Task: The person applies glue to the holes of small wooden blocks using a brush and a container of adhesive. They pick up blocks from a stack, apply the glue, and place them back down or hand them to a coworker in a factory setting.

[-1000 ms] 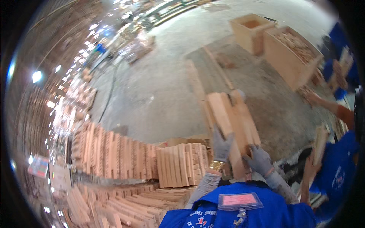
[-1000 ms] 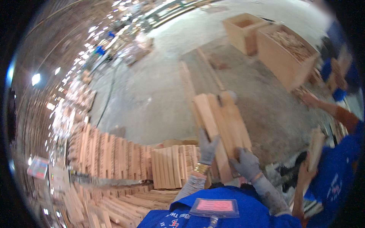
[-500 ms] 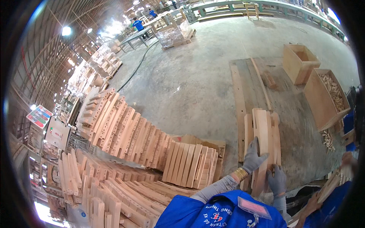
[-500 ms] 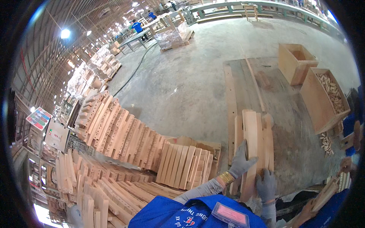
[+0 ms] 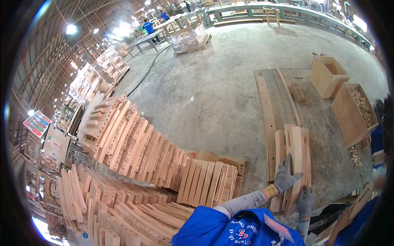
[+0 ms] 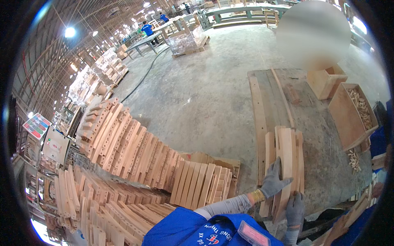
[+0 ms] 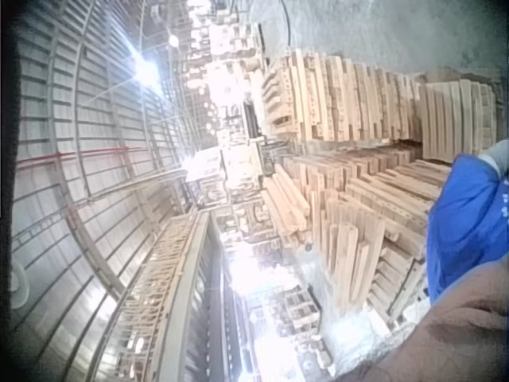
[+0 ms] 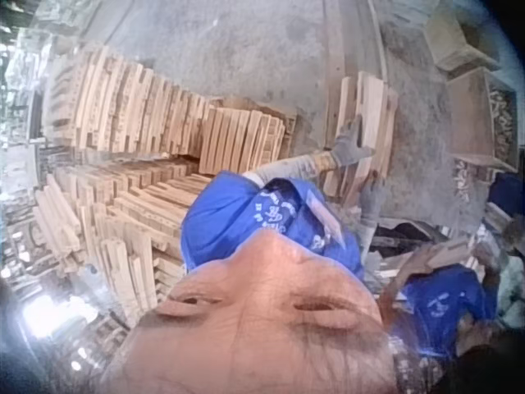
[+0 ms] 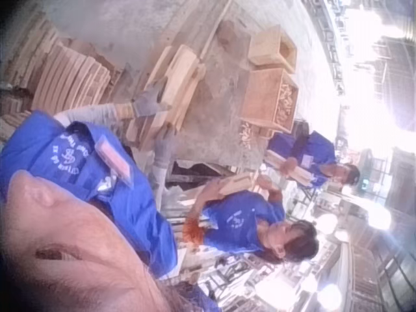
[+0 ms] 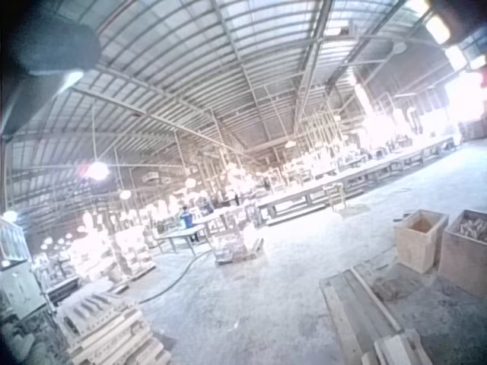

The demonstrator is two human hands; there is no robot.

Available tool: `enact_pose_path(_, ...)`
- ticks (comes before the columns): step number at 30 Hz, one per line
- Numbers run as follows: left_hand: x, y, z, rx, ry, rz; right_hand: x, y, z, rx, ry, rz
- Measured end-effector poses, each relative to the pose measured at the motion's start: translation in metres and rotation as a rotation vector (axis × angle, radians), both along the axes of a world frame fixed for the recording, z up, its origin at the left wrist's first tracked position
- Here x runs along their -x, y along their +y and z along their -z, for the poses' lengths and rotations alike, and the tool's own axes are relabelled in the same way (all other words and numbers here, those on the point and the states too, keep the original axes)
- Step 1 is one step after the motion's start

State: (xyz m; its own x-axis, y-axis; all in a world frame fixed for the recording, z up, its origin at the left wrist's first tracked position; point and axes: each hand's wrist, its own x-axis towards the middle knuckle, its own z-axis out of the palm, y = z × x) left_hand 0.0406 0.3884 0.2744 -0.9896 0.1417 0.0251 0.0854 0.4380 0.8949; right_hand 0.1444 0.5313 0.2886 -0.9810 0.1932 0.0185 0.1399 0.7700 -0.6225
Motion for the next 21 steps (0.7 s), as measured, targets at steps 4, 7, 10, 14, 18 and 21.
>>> enact_pose_path(4,0.002,0.003,-0.004,0.063,-0.058,0.050,-0.008,-0.003,-0.015,0.060,-0.012,0.033)
enact_pose_path(7,0.007,0.008,0.020,0.057,0.141,0.045,-0.005,0.016,-0.015,0.038,0.286,-0.034)
enact_pose_path(10,0.003,0.001,0.016,-0.018,0.068,0.114,-0.004,0.012,-0.089,0.853,0.336,0.188)
enact_pose_path(14,0.007,-0.003,0.030,0.018,0.223,-0.018,-0.019,0.033,-0.197,1.301,0.987,-0.305)
enact_pose_path(18,0.010,0.020,0.009,-0.393,-0.071,0.118,-0.068,0.048,-0.274,1.414,1.306,-0.624)
enact_pose_path(21,0.007,0.011,0.013,-0.446,-0.082,0.103,-0.070,0.043,-0.284,1.424,1.287,-0.789)
